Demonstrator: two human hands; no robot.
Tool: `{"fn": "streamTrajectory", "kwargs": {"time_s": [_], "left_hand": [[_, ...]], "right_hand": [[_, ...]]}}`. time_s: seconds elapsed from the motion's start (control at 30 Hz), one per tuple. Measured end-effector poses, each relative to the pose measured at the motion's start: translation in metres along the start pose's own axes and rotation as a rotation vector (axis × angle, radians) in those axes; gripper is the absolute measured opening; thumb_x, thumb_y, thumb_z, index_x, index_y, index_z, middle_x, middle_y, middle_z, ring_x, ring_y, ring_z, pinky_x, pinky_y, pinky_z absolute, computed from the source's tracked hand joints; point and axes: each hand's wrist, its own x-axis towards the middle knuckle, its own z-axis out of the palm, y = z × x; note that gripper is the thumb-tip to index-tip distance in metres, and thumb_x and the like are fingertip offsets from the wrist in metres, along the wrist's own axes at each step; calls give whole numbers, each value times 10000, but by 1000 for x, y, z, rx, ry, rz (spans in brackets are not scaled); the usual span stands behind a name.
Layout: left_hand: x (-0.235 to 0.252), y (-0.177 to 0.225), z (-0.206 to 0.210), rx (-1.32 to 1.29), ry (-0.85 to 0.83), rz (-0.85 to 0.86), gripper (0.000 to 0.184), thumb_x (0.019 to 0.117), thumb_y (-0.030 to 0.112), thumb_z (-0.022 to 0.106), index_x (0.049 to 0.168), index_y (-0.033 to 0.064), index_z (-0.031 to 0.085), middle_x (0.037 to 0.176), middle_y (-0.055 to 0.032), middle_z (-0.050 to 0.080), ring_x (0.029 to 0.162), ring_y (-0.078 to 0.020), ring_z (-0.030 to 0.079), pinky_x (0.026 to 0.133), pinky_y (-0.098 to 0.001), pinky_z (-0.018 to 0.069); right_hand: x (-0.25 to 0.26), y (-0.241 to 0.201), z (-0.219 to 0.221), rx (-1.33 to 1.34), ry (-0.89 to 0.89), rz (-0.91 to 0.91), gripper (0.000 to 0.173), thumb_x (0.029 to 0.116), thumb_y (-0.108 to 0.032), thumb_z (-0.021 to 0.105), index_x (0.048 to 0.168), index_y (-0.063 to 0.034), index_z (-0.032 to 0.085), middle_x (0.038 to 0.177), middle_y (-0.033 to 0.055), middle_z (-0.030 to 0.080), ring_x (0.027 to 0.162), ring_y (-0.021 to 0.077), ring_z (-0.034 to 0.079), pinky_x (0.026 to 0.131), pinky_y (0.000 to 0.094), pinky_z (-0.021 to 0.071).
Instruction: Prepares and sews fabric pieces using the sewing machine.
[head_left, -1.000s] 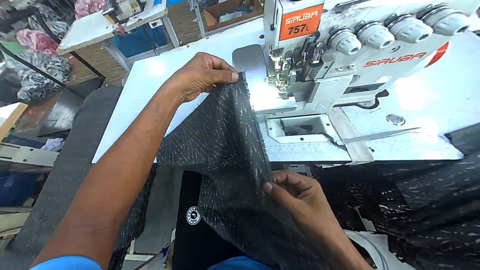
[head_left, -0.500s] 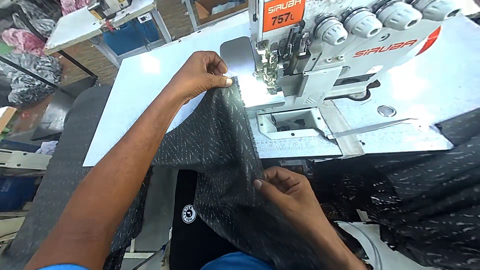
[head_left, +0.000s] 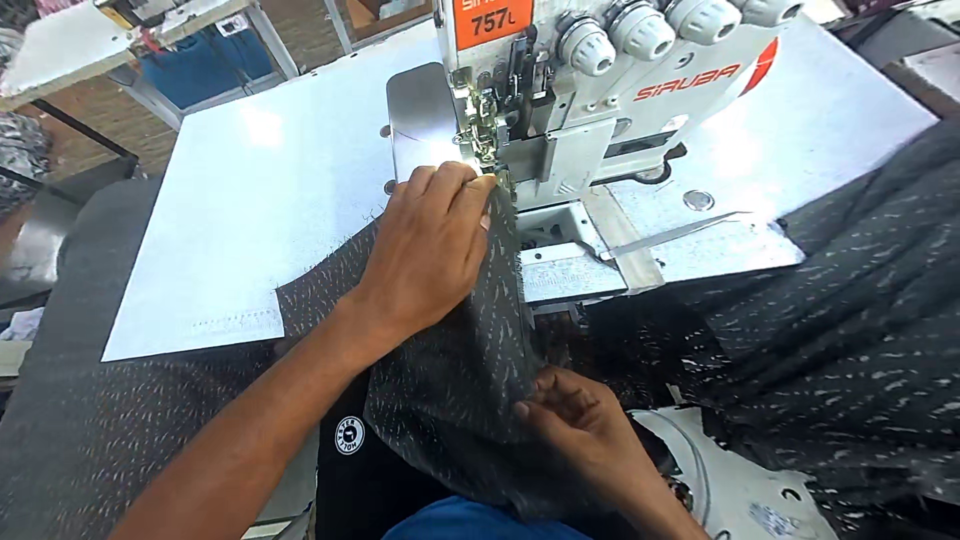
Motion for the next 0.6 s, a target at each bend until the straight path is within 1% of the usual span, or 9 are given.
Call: {"fn": "streamTrajectory", "kwargs": {"time_s": [0.13,0.37,0.6], "left_hand": [[1,-3,0,-18,22,-6,367,1054,231,414,1255,76,680,1277,-103,641,1173,-270,585,954,-417,487],[7,-6,-2,12,-19,-24,387,1057,252,399,1279,95,675,1307,-93,628,1205,-270,571,965,-426,482],[9,-4,-4,39,-43,-36,391,1055,251,394,1293,106,667,1342,-86,620,1226,-265,565,982,-406,478]], "right_hand": [[4,1,-1,-16,11,-4,57,916,-156,741,922,-149,685,747,-58,681,623,12,618,565,175,527],[11,-2,-3,2,4,-8,58,906,-163,746,919,-145,692,746,-51,686,615,10,611,557,166,514],[11,-5,-5,24,-7,-17,47,907,-164,740,920,-143,701,751,-46,694,621,10,621,560,166,519]]}}
